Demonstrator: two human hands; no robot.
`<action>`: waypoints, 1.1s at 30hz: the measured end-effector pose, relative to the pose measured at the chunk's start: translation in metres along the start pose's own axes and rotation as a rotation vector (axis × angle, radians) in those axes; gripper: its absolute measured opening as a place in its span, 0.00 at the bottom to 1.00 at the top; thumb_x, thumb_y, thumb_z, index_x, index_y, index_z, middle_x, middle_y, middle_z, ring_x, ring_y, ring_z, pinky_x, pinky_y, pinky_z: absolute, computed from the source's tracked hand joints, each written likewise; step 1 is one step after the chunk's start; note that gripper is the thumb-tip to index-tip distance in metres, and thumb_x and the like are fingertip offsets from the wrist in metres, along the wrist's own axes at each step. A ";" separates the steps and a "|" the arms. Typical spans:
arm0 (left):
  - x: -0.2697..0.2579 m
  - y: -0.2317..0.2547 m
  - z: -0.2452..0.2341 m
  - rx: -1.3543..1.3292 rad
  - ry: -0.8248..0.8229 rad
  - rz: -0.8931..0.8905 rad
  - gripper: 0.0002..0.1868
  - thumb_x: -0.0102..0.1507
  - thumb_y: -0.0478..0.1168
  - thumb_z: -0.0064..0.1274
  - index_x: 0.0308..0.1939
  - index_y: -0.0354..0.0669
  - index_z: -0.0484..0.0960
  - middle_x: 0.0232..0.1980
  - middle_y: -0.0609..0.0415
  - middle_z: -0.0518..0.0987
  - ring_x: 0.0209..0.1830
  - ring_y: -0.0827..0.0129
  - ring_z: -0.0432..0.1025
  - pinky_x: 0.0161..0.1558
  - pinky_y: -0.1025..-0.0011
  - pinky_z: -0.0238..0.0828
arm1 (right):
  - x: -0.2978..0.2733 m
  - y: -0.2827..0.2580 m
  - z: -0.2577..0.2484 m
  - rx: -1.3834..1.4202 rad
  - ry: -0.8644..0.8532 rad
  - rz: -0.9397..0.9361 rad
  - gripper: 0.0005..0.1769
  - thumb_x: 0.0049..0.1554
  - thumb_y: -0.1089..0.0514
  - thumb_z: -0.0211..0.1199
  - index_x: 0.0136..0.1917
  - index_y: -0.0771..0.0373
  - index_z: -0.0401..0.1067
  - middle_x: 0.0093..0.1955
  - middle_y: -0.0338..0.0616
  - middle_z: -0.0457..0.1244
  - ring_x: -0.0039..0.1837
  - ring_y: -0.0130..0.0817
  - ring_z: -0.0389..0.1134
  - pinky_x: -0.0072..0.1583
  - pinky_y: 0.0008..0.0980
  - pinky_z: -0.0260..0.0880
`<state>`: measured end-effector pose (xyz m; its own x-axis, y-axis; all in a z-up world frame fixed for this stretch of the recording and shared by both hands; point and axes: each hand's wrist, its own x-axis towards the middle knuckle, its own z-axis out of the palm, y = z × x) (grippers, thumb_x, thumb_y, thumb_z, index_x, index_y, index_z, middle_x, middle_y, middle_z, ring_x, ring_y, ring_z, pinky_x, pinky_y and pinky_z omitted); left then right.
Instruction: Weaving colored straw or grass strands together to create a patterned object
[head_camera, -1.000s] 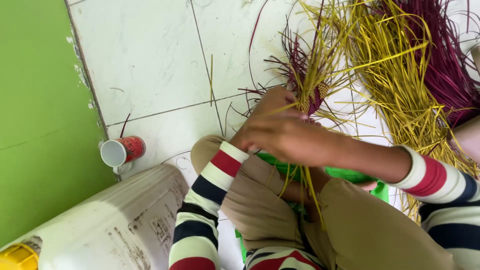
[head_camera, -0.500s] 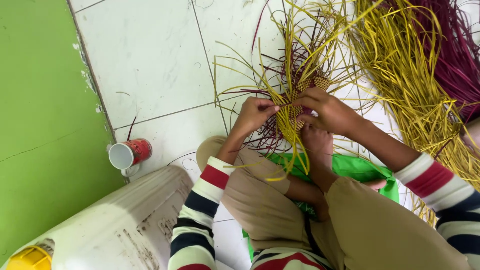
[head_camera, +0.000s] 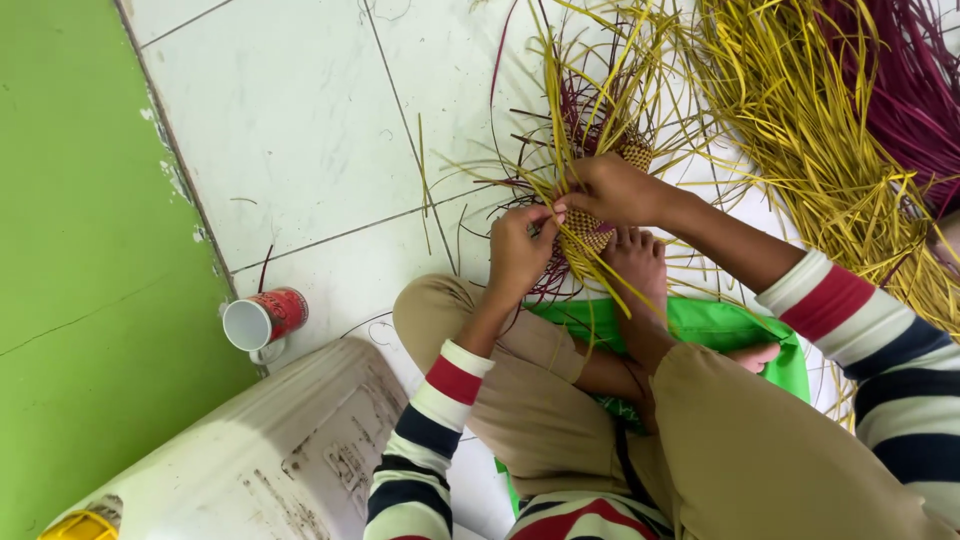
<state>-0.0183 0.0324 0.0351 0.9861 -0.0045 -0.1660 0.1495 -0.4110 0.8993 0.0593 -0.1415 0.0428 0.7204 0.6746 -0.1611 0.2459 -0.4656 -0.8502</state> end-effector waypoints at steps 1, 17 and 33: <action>-0.002 0.002 0.002 -0.001 -0.002 -0.001 0.04 0.58 0.37 0.57 0.34 0.42 0.85 0.30 0.43 0.81 0.35 0.46 0.76 0.36 0.62 0.72 | -0.001 -0.002 -0.001 0.001 0.000 0.002 0.12 0.53 0.59 0.64 0.35 0.68 0.67 0.29 0.54 0.62 0.34 0.53 0.65 0.40 0.45 0.62; 0.002 -0.019 0.026 -0.206 0.090 0.027 0.08 0.60 0.40 0.57 0.36 0.38 0.83 0.30 0.44 0.79 0.34 0.56 0.75 0.37 0.64 0.73 | -0.030 0.034 0.024 -0.277 0.344 -0.592 0.10 0.61 0.60 0.55 0.51 0.68 0.72 0.47 0.51 0.63 0.51 0.49 0.67 0.52 0.41 0.70; 0.001 0.004 0.017 -0.327 0.086 0.086 0.05 0.56 0.32 0.58 0.35 0.42 0.85 0.29 0.48 0.82 0.35 0.67 0.78 0.36 0.69 0.74 | -0.028 0.023 0.008 0.014 0.234 -0.065 0.09 0.54 0.61 0.66 0.40 0.68 0.68 0.34 0.49 0.60 0.37 0.48 0.63 0.41 0.42 0.62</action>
<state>-0.0184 0.0149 0.0317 0.9965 0.0560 -0.0619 0.0672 -0.0986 0.9929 0.0395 -0.1659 0.0236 0.8344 0.5510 0.0138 0.2889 -0.4160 -0.8622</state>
